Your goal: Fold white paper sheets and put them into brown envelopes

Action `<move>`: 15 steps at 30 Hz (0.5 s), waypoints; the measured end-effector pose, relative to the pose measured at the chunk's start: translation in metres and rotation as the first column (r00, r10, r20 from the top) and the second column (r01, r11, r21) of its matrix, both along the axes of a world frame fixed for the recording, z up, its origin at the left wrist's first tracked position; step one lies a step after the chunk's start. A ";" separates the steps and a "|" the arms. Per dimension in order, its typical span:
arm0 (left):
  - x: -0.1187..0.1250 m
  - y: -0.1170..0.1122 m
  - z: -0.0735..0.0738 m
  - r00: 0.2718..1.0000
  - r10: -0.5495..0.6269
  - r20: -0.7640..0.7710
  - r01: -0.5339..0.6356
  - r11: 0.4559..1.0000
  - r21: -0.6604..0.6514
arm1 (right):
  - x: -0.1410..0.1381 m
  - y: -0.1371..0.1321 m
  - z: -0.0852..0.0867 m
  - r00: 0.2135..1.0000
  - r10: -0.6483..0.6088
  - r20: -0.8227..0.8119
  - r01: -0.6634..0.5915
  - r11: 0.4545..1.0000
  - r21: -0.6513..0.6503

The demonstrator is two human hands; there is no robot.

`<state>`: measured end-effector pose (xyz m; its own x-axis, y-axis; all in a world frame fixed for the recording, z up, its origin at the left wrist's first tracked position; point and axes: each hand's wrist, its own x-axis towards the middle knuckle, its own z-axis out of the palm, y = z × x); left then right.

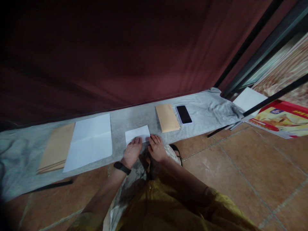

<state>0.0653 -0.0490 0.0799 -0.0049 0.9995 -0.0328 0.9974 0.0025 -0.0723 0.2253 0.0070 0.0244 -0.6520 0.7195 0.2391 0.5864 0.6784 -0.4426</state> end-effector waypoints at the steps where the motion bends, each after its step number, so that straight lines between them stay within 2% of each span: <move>1: 0.001 0.001 0.001 1.000 0.001 -0.004 -0.001 1.000 0.001 | -0.001 0.001 0.001 1.000 -0.004 0.005 0.004 1.000 -0.010; 10: 0.001 0.007 0.005 1.000 0.003 -0.022 -0.003 1.000 -0.001 | -0.013 0.007 0.007 0.990 -0.078 -0.114 0.063 0.989 -0.132; 15: 0.005 0.005 0.008 0.999 0.034 0.001 -0.034 0.999 0.019 | -0.017 0.016 0.002 0.974 -0.125 -0.190 0.081 0.971 -0.224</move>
